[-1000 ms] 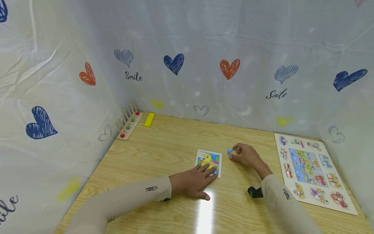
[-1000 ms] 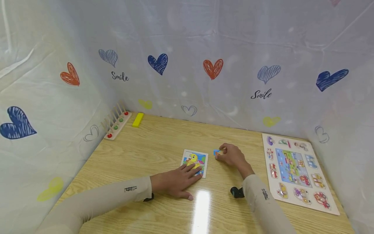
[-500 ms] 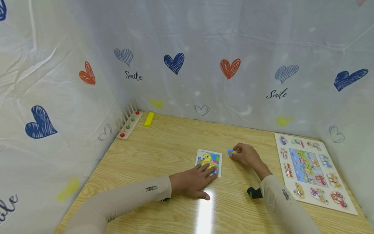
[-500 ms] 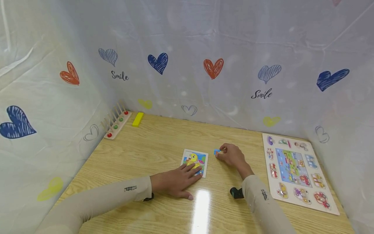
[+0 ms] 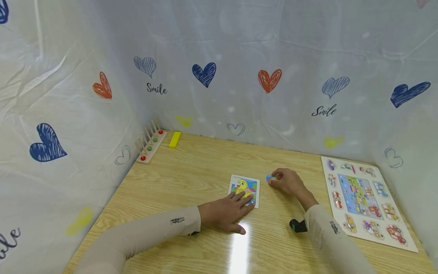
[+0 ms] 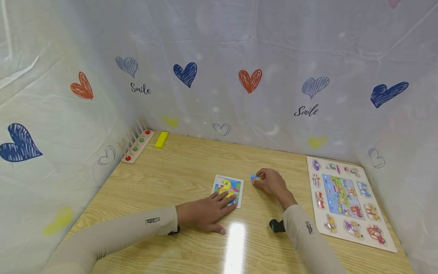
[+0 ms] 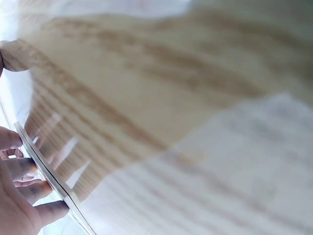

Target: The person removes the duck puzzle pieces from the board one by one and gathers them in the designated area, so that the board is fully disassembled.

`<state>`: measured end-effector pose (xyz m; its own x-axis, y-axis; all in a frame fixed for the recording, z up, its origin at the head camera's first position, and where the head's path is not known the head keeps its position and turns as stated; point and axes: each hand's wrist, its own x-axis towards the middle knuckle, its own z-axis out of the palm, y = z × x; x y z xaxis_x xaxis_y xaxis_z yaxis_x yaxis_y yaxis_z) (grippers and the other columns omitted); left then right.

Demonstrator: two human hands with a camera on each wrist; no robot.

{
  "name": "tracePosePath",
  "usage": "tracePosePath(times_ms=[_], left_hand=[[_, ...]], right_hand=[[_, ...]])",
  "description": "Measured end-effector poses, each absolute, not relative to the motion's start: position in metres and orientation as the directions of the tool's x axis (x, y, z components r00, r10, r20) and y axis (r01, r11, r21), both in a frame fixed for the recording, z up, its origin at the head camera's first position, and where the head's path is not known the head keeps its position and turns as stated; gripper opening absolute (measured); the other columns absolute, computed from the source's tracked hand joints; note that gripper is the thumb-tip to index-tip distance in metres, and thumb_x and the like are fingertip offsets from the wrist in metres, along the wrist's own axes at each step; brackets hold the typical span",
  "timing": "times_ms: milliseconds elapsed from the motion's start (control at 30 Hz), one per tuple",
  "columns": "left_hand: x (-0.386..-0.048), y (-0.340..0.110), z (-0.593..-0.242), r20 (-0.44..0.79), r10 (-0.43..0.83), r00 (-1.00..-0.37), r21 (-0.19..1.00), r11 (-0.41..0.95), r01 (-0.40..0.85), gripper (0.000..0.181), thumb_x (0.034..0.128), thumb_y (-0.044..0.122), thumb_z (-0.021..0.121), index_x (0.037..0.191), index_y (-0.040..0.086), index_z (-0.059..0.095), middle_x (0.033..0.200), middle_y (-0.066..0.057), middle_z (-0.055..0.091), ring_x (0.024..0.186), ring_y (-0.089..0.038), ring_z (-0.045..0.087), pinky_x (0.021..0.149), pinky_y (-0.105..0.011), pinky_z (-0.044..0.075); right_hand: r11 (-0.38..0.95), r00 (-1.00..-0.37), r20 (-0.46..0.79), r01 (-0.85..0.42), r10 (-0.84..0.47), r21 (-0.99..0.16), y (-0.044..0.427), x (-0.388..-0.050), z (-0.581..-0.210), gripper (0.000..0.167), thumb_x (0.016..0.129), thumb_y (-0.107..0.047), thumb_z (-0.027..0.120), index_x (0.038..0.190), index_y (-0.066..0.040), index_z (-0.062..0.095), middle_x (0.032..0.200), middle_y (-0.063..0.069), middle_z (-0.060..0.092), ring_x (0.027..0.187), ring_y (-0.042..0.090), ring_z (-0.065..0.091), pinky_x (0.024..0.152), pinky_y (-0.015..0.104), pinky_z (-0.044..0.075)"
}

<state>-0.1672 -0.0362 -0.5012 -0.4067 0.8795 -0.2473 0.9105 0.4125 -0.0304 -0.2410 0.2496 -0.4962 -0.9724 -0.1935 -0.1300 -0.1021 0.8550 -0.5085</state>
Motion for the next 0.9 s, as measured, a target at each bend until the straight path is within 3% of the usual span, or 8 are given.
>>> tracePosePath(times_ms=[567,900], left_hand=[[-0.167,-0.035,-0.501,-0.285,0.862,-0.419,0.004,0.438,0.899,0.089,0.0977,0.073,0.025,0.163,0.014,0.014,0.17,-0.011,0.008,0.155,-0.038,0.013,0.121,-0.052,0.025],[-0.168,-0.035,-0.502,-0.283,0.866,-0.412,-0.014,0.426,0.905,0.089,0.0979,0.073,0.022,0.163,0.013,0.012,0.17,-0.012,0.007,0.155,-0.038,0.013,0.121,-0.052,0.025]], right_hand=[[0.85,-0.965,-0.137,-0.124,-0.223,-0.511,0.25,-0.241,-0.495,0.042,0.092,-0.036,0.073,0.12,-0.005,0.069,0.108,0.016,0.07,0.094,0.031,0.065,0.08,0.049,0.053],[0.81,-0.947,-0.076,-0.223,-0.312,-0.542,0.234,-0.245,-0.491,0.039,0.09,-0.03,0.076,0.12,-0.006,0.07,0.107,0.015,0.07,0.101,0.033,0.065,0.089,0.054,0.051]])
